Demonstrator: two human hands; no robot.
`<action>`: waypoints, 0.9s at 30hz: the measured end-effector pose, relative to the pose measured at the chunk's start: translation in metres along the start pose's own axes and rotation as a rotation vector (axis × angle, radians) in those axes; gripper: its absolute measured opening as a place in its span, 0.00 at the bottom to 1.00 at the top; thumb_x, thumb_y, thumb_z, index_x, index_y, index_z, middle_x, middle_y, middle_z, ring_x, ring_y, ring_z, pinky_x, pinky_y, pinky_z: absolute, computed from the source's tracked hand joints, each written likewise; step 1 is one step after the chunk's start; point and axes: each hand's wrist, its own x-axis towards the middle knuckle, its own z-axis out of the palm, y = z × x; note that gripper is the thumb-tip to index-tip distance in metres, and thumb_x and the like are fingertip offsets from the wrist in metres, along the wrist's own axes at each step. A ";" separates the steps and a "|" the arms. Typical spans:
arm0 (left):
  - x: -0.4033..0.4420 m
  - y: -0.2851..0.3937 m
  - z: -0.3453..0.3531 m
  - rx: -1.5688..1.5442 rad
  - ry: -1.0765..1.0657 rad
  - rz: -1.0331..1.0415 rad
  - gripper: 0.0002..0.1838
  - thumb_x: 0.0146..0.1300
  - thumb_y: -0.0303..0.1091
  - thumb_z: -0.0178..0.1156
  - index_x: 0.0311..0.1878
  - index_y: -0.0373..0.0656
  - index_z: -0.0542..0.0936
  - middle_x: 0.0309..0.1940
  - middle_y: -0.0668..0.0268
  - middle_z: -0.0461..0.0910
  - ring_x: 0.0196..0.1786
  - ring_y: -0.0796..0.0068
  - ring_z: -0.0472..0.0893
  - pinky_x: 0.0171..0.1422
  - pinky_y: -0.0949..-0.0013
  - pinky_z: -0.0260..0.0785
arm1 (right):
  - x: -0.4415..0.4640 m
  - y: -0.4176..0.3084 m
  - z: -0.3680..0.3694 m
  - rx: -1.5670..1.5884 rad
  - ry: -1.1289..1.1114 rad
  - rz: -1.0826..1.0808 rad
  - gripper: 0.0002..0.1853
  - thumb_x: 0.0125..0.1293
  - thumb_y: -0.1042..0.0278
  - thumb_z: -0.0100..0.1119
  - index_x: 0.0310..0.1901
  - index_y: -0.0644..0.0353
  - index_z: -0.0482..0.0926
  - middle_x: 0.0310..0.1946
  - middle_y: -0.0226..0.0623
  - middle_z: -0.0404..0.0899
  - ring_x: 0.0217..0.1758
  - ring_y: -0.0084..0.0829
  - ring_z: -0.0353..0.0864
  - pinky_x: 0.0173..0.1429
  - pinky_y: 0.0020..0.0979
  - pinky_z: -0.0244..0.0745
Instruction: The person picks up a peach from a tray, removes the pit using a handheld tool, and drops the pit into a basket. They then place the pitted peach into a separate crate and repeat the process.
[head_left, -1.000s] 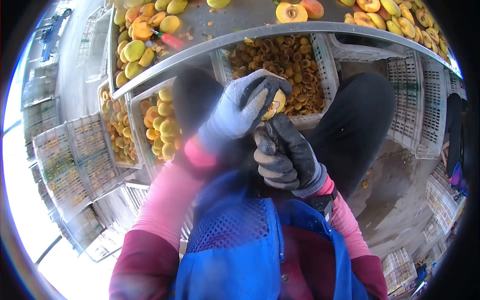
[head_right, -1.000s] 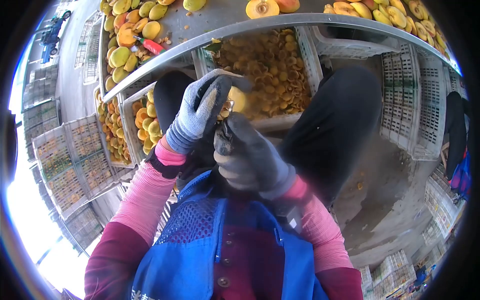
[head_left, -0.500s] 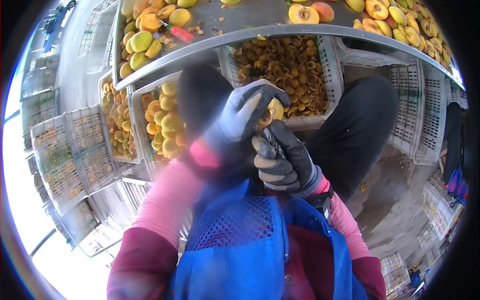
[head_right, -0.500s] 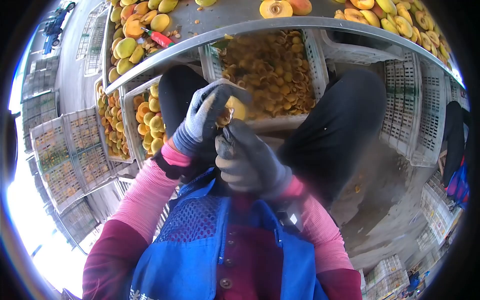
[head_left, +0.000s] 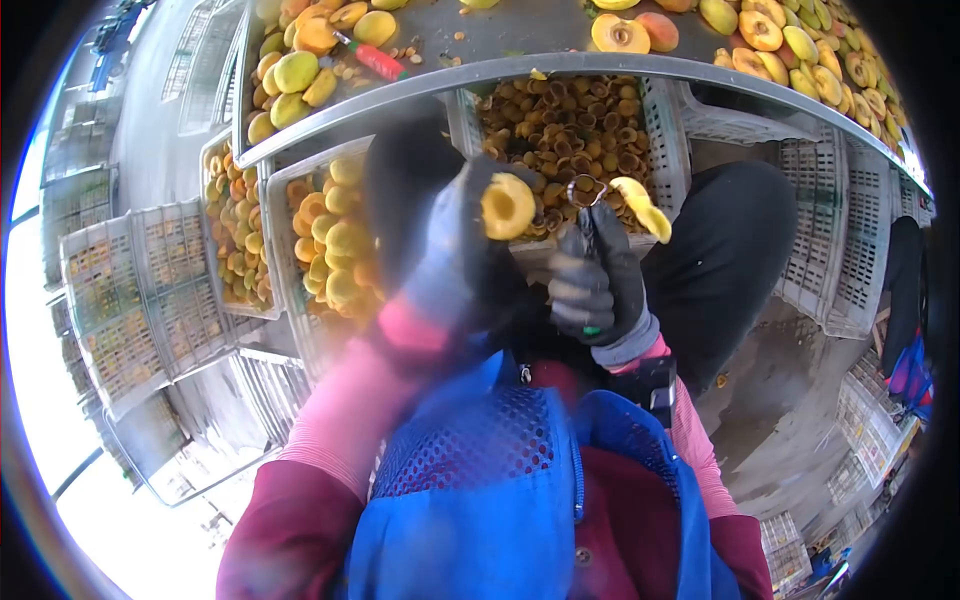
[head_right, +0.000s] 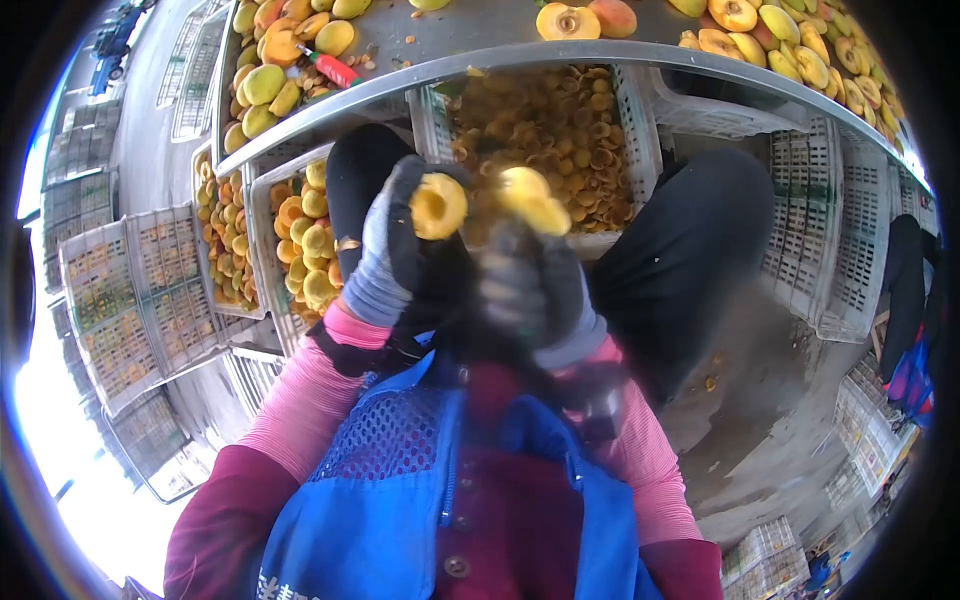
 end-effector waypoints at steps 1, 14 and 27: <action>0.000 0.002 -0.013 0.148 0.011 0.074 0.14 0.65 0.32 0.50 0.50 0.36 0.74 0.39 0.57 0.78 0.41 0.67 0.79 0.47 0.68 0.72 | 0.001 -0.011 -0.008 -0.031 -0.005 0.039 0.27 0.72 0.40 0.37 0.40 0.58 0.76 0.18 0.22 0.57 0.13 0.16 0.54 0.13 0.19 0.55; -0.076 0.015 -0.145 1.343 0.321 -0.022 0.12 0.61 0.39 0.60 0.43 0.41 0.81 0.32 0.56 0.79 0.35 0.63 0.80 0.41 0.64 0.70 | 0.004 -0.025 -0.002 -0.370 0.514 -0.102 0.24 0.67 0.37 0.47 0.31 0.52 0.75 0.15 0.20 0.58 0.10 0.16 0.50 0.13 0.19 0.47; 0.281 0.061 0.000 1.478 -0.196 0.221 0.26 0.56 0.53 0.62 0.52 0.45 0.74 0.46 0.55 0.77 0.47 0.61 0.79 0.53 0.62 0.71 | 0.014 -0.028 0.028 -0.537 0.755 -0.284 0.22 0.65 0.36 0.51 0.28 0.47 0.69 0.15 0.19 0.61 0.11 0.15 0.54 0.15 0.18 0.48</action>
